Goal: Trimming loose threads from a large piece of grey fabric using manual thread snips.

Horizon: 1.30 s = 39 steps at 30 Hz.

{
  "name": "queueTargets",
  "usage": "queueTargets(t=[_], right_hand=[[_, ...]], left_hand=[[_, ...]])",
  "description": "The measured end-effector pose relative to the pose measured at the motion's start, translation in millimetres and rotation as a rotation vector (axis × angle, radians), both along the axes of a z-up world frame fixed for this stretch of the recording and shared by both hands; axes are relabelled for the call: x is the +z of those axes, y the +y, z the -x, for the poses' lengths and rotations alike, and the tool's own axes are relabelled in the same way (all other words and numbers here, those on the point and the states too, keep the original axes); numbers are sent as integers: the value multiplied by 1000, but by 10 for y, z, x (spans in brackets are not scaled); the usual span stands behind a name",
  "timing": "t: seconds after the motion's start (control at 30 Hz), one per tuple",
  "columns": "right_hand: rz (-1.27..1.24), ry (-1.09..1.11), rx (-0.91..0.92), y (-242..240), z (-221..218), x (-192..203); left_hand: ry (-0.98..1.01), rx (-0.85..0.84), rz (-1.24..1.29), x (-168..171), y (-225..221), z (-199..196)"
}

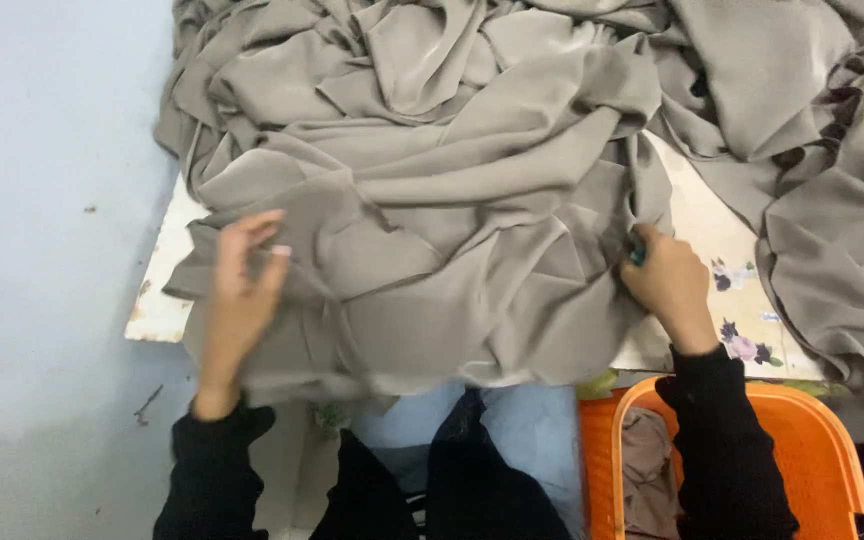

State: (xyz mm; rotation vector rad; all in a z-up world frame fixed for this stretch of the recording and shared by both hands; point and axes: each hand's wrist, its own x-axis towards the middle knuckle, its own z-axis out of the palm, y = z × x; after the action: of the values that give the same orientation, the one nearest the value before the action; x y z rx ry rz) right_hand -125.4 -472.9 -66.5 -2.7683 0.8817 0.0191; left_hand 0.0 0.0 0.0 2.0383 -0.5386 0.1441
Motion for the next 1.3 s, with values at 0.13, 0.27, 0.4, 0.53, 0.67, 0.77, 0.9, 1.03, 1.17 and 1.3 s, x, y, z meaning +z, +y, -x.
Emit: queueTargets(t=[0.13, 0.27, 0.4, 0.53, 0.67, 0.77, 0.9, 1.03, 1.17, 1.3], right_hand=[[35, 113, 112, 194, 254, 174], [40, 151, 17, 128, 421, 206], [342, 54, 9, -42, 544, -22], [347, -142, 60, 448, 495, 415], [-177, -536, 491, 1061, 148, 761], [-328, -624, 668, 1396, -249, 878], [-98, -416, 701, 1458, -834, 724], [41, -407, 643, 1180, -1054, 410], [-226, -820, 600, 733, -893, 448], [-315, -878, 443, 560, -507, 754]], left_hand=[[-242, -53, -49, 40, -276, -73], [-371, 19, -227, -73, -491, -330], [-437, -27, -582, -357, -561, -672], [-562, -118, -420, -350, -739, -159], [-316, -228, -507, -525, -830, 298], [-163, -250, -457, -578, -826, 401], [-136, -89, -310, -679, -718, 356], [-96, 10, -474, -679, -601, 346], [0, -84, -391, -729, -569, 365], [355, -119, 90, -597, -745, 468]])
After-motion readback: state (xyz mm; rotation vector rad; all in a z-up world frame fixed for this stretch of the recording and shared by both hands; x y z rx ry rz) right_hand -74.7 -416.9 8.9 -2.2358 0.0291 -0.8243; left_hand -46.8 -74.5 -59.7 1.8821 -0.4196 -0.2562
